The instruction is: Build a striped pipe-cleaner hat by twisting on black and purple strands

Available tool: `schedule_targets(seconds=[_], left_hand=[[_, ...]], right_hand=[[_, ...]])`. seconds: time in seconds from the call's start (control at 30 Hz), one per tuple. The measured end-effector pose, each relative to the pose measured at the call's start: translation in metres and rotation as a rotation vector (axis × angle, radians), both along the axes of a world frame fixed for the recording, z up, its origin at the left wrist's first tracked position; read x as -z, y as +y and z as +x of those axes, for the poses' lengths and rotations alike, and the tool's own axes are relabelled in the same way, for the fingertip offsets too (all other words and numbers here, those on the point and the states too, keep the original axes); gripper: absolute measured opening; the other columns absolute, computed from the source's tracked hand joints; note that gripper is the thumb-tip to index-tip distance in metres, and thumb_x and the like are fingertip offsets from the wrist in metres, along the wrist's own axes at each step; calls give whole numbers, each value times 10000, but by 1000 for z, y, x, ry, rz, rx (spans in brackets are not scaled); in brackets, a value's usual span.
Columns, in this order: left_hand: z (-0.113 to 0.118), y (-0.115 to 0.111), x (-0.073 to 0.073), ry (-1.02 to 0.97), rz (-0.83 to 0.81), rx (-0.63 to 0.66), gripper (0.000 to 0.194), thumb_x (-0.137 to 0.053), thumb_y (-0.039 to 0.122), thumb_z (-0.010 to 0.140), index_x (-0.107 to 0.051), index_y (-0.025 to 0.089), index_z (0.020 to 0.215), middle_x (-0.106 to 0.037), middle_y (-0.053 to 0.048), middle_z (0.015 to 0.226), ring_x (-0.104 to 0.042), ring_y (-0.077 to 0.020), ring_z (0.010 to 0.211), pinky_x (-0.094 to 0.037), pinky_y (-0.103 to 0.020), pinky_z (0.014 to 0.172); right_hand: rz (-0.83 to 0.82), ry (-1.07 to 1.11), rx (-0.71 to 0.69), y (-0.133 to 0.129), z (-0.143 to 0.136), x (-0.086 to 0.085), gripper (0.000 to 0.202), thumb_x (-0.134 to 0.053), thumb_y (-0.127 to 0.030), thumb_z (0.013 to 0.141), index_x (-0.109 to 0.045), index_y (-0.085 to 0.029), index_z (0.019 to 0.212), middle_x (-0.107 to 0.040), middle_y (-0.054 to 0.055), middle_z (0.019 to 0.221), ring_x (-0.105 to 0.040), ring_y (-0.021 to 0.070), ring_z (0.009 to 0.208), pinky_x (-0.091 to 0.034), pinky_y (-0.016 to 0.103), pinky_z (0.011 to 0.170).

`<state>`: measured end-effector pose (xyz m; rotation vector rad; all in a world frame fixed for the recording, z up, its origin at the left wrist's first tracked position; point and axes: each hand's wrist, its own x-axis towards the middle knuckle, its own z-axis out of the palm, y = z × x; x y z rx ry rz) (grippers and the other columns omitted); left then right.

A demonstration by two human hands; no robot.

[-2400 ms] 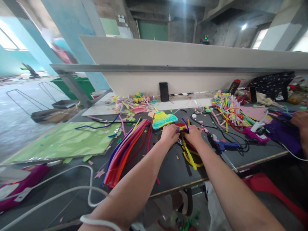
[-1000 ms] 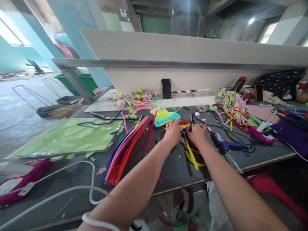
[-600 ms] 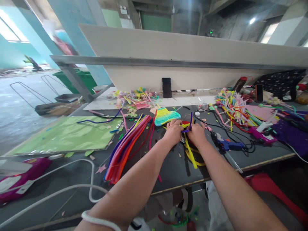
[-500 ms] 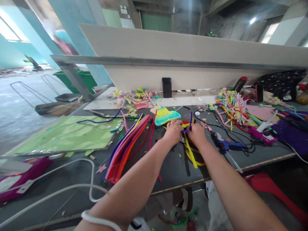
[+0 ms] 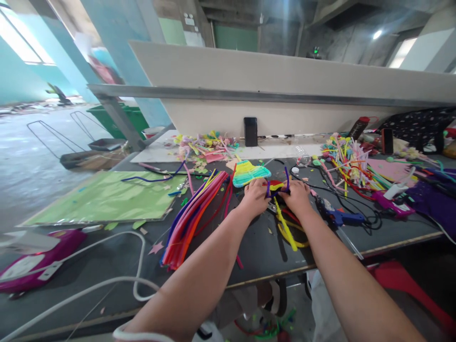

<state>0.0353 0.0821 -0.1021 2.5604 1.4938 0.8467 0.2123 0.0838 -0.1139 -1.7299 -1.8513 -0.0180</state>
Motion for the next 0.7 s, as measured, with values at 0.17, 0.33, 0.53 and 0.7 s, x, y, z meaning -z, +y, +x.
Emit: schedule_targets(seconds=[0.17, 0.33, 0.53, 0.7], left_hand=[[-1, 4, 5, -67, 6, -2, 60, -648, 239, 704, -670, 227, 759, -542, -38, 1127, -436, -256, 1086, -363, -425, 911], [0, 9, 11, -98, -30, 19, 115, -601, 166, 710, -692, 236, 702, -572, -24, 1096, -460, -229, 1069, -355, -393, 884], [7, 11, 4, -183, -107, -106, 183, -604, 228, 737, -718, 238, 880, -603, -47, 1054, -475, -236, 1049, -338, -408, 904], [18, 10, -2, -210, -87, -24, 351, -528, 189, 761, -696, 268, 1060, -582, -45, 1142, -458, -241, 1089, -354, -393, 914]], right_hand=[[24, 10, -40, -2, 4, 0, 152, -661, -335, 744, -727, -211, 800, -623, 64, 1073, -432, 255, 1062, -262, 388, 914], [64, 85, -25, 1, 3, 4, 177, -681, -388, 728, -727, -228, 666, -655, 21, 1037, -450, 256, 1035, -281, 391, 869], [49, 84, -154, 0, 5, 7, 106, -669, -309, 742, -760, -287, 793, -654, 5, 1062, -465, 236, 1013, -279, 389, 874], [24, 47, -153, -5, 4, 3, 150, -657, -278, 732, -761, -295, 839, -619, 14, 1139, -435, 252, 1071, -254, 414, 902]])
